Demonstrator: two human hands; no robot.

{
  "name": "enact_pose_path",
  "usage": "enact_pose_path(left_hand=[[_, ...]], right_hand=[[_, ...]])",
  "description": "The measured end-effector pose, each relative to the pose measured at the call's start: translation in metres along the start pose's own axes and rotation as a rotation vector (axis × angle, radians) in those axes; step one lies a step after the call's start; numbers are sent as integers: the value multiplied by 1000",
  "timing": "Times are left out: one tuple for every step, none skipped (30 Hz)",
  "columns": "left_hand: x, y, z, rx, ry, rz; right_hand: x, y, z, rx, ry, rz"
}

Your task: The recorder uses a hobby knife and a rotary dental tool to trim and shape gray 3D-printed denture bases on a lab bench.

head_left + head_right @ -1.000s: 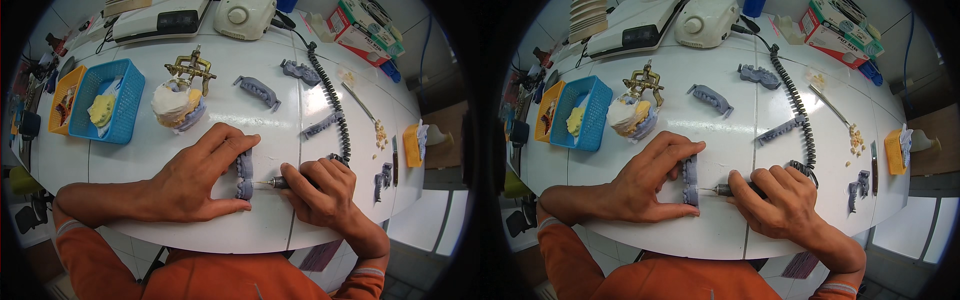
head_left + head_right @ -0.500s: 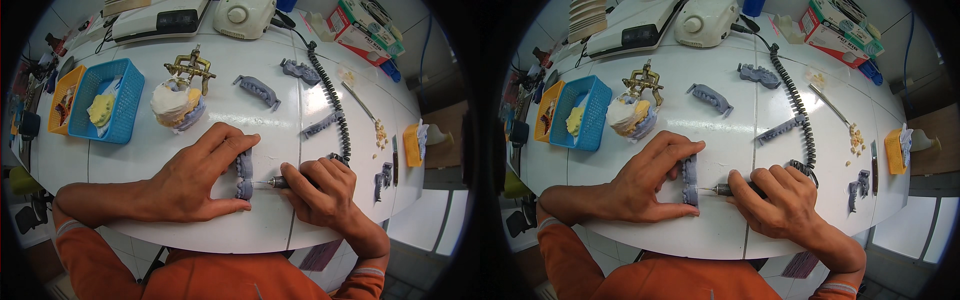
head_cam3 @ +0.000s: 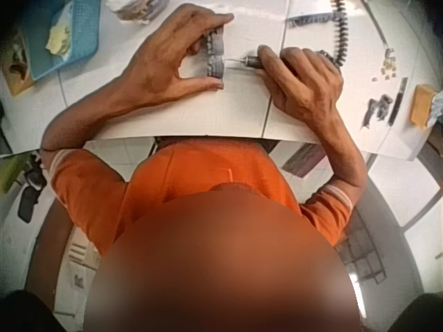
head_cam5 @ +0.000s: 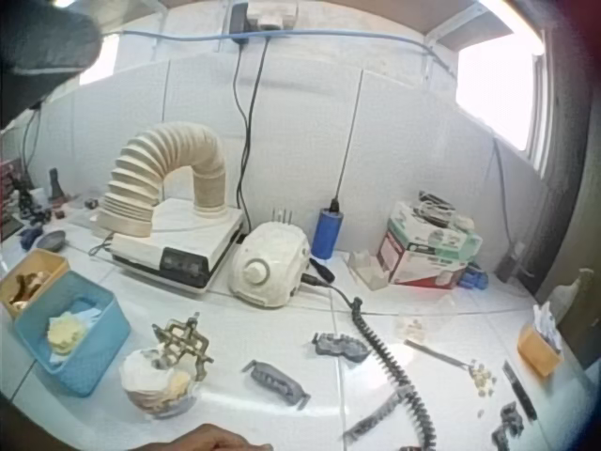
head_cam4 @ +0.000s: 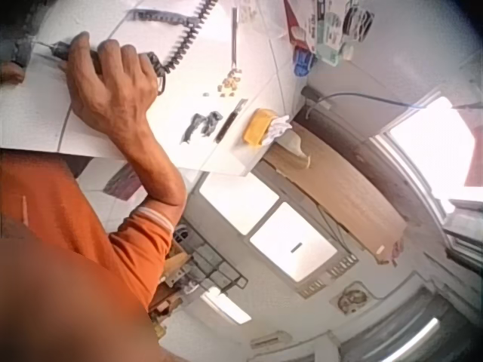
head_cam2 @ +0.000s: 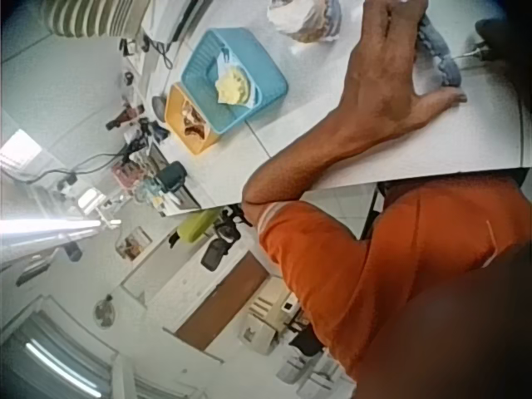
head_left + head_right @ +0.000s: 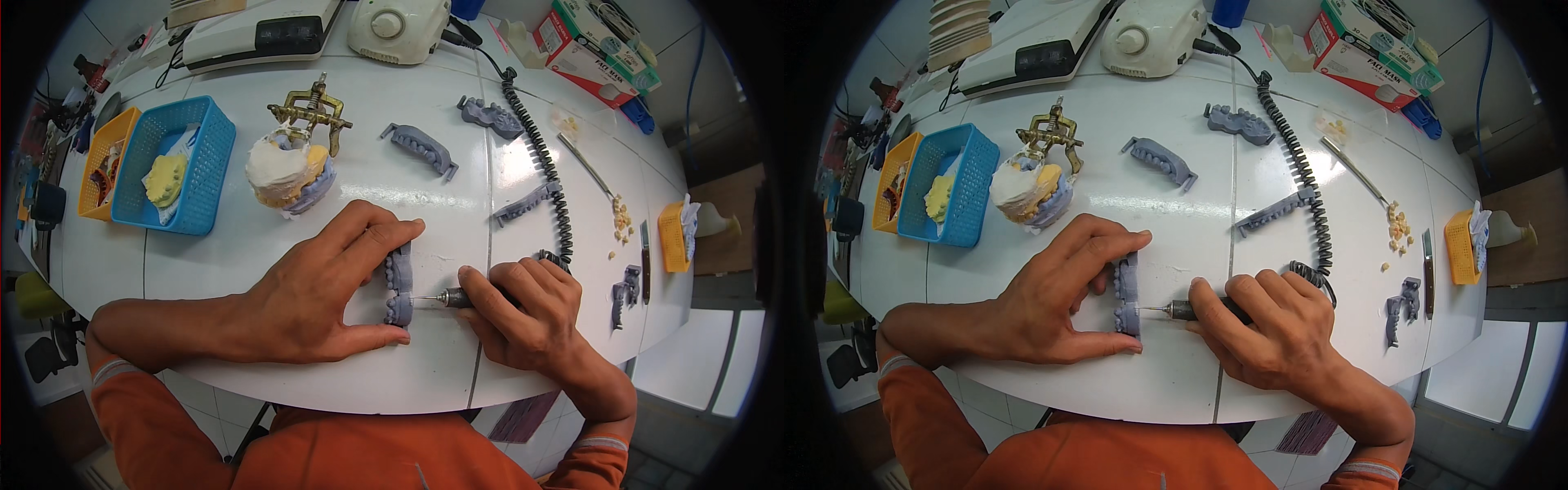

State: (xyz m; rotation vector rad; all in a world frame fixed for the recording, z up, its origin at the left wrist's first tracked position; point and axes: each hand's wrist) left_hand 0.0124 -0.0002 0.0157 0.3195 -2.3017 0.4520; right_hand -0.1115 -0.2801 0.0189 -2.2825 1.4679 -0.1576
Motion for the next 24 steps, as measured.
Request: enact_pose_path(left_hand=[[0, 0, 0, 0, 0, 1], [0, 0, 0, 0, 0, 1], [-1, 0, 0, -4, -7, 3], [-1, 0, 0, -7, -14, 6], [-1, 0, 0, -7, -14, 6], [-2, 0, 1, -7, -19, 6], [-2, 0, 1, -7, -24, 6], [-2, 0, 1, -6, -24, 6], [-2, 0, 1, -7, -23, 7], [-2, 0, 1, -9, -22, 8], [-1, 0, 0, -9, -22, 7], [-1, 0, 0, -8, -21, 6], [-1, 0, 0, -8, -20, 6], [-1, 0, 0, -8, -20, 6], [-1, 0, 0, -8, -18, 6], [-1, 0, 0, -7, -15, 5], [-1, 0, 0, -7, -15, 5], [-1, 0, 0, -8, -14, 3], [-1, 0, 0, -10, -14, 1], [-1, 0, 0, -10, -14, 1], [-1, 0, 0, -8, -14, 5], [-1, -1, 0, -8, -14, 9], [-1, -1, 0, -8, -14, 10], [0, 0, 0, -10, -11, -3]], right_hand=[[0, 0, 0, -1, 1, -1], [0, 0, 0, -1, 2, -2], [0, 0, 0, -1, 2, -2], [0, 0, 0, 0, -1, 0], [-1, 0, 0, 0, -3, 2], [0, 0, 0, 0, -3, 2], [0, 0, 0, -3, -3, 3], [0, 0, -1, -7, -2, 4], [0, 0, -1, -7, -2, 4], [0, 0, 0, -6, -2, 3], [-1, 0, 0, -6, -1, 2], [-1, 0, 0, -6, -2, 2], [-1, 0, 0, -2, 1, 1], [-1, -1, 0, 1, 4, 0], [-1, -1, 0, 1, 5, 0], [0, -1, 0, 0, 3, -2], [0, -1, 0, -1, 1, -4], [-1, -1, -1, -1, 1, -4], [-1, -2, -3, -17, 8, -3], [-2, -2, -4, -33, 14, -2], [-2, -2, -4, -32, 14, -2], [-2, -2, -4, -35, 14, -3], [-2, -2, -4, -38, 15, -3], [-2, -2, -4, -38, 15, -3]])
Point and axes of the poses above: each hand's wrist, its own y-axis away from the middle knuckle, its own z-axis out of the palm, x = y × z, and after that the axes turned 5 degrees about z, right-handed
